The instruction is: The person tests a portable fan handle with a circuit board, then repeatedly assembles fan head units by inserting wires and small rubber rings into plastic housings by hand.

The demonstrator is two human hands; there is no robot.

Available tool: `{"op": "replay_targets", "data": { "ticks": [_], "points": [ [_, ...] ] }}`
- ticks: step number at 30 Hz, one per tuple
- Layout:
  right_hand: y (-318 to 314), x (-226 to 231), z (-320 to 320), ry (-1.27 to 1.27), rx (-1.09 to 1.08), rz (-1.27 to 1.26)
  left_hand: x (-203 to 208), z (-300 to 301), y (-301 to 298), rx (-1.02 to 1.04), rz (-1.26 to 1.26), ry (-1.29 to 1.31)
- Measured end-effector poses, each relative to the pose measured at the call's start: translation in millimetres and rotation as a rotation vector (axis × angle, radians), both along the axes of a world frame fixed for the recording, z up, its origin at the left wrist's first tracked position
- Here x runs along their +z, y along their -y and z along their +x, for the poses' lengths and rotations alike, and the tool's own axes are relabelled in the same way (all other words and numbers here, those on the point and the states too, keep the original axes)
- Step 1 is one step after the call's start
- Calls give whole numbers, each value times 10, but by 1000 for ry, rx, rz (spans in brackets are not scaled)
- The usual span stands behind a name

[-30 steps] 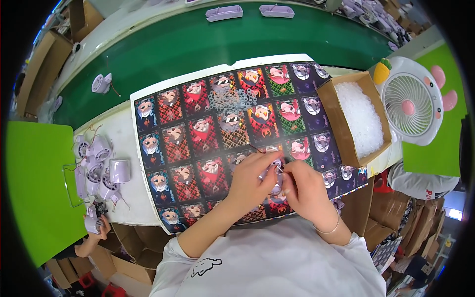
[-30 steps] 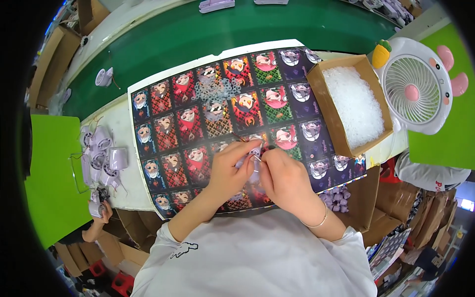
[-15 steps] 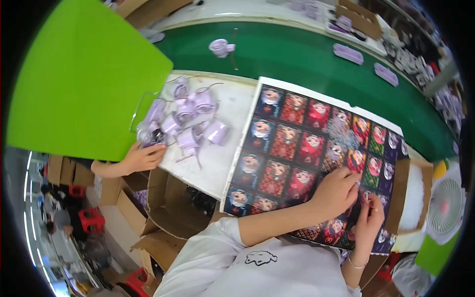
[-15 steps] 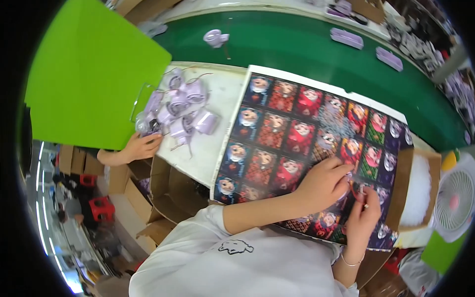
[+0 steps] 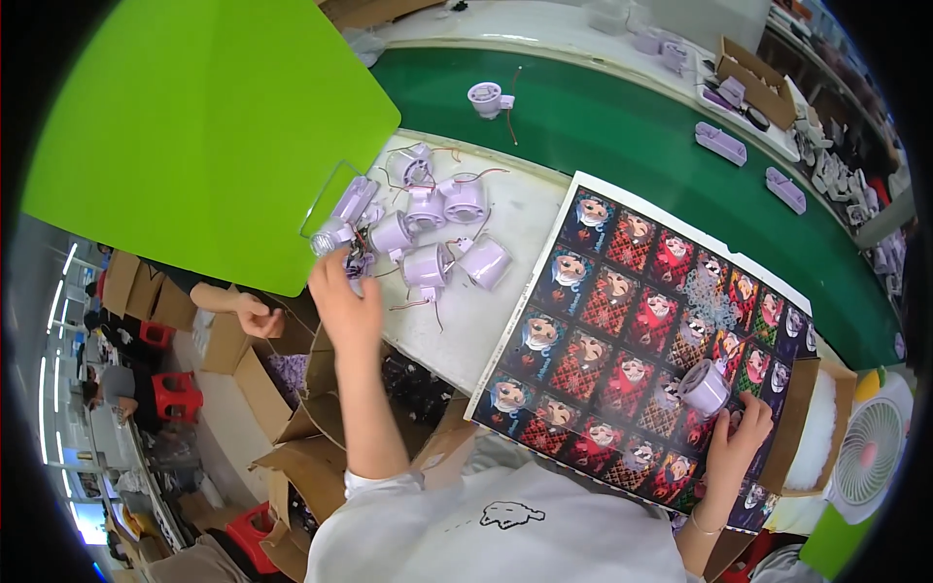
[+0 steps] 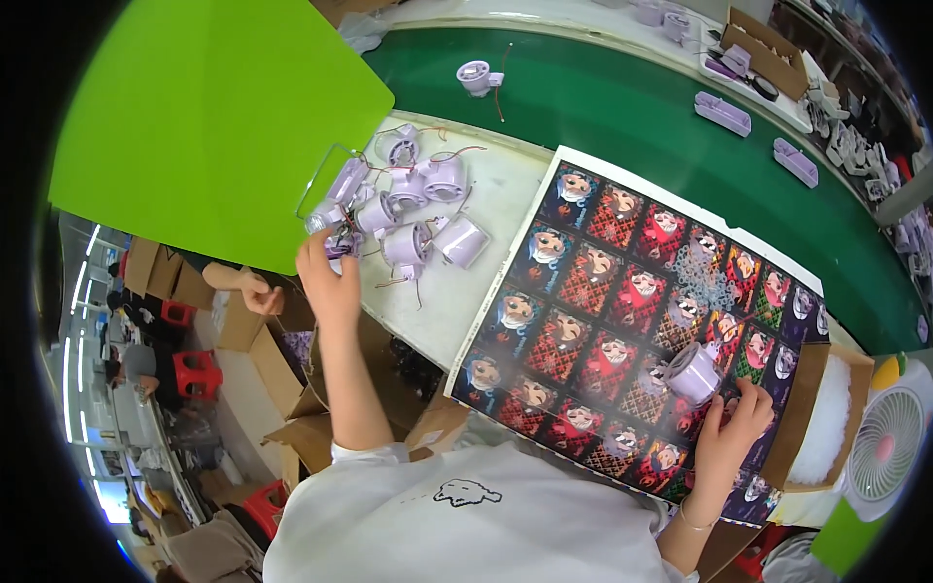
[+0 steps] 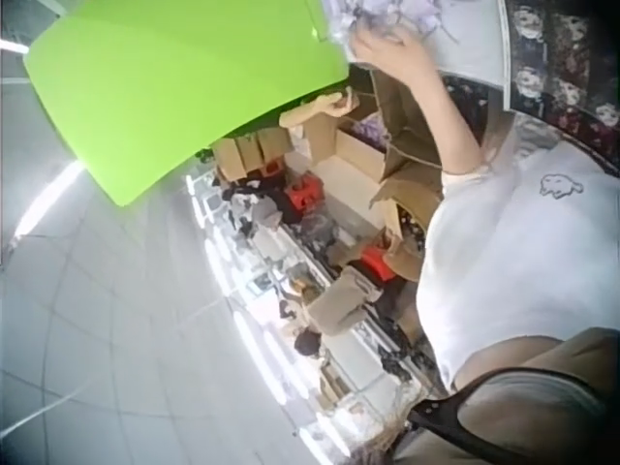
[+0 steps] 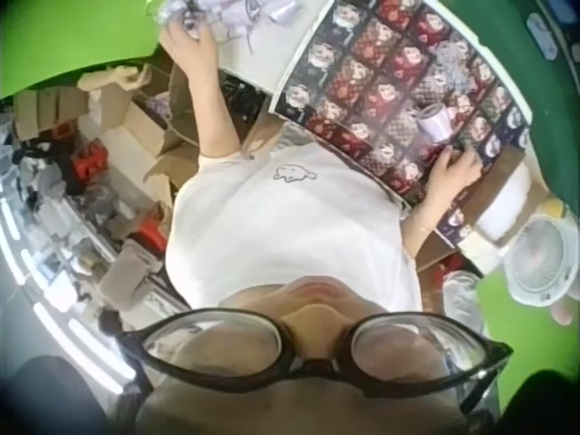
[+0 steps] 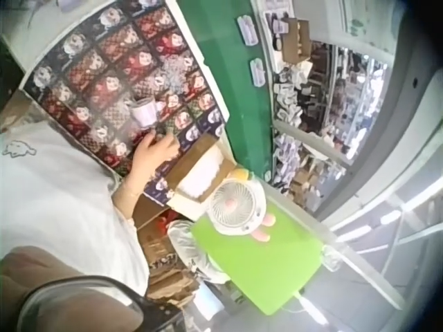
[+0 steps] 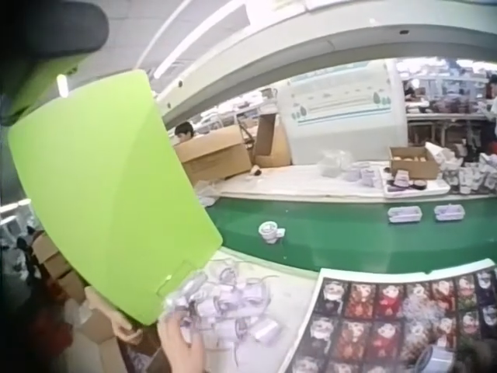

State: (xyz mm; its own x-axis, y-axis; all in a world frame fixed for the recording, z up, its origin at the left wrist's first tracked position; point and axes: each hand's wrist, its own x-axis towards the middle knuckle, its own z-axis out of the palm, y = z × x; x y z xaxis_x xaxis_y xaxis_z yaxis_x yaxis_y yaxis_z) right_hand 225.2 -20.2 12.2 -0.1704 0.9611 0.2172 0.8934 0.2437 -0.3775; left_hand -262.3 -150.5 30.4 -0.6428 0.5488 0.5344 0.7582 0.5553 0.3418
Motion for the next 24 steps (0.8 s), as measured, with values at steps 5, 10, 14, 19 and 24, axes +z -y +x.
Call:
{"op": "replay_targets", "data": {
  "ticks": [5, 10, 14, 19, 24],
  "points": [
    [-14, -17, -22, 56, 10, 25, -116, -493, 218, -85, -334, -50],
    [21, 29, -82, 15, -6, -33, -117, -548, 152, -106, -437, -182],
    [59, 48, -128, -4, 14, 19, -311, -842, 298, -189, -364, -247],
    [97, 82, -112, -65, -16, -37, -421, -864, 243, -232, -142, -238],
    [104, 45, -91, -60, -8, -29, -415, -1012, 355, -213, 30, -159]
  ]
}}
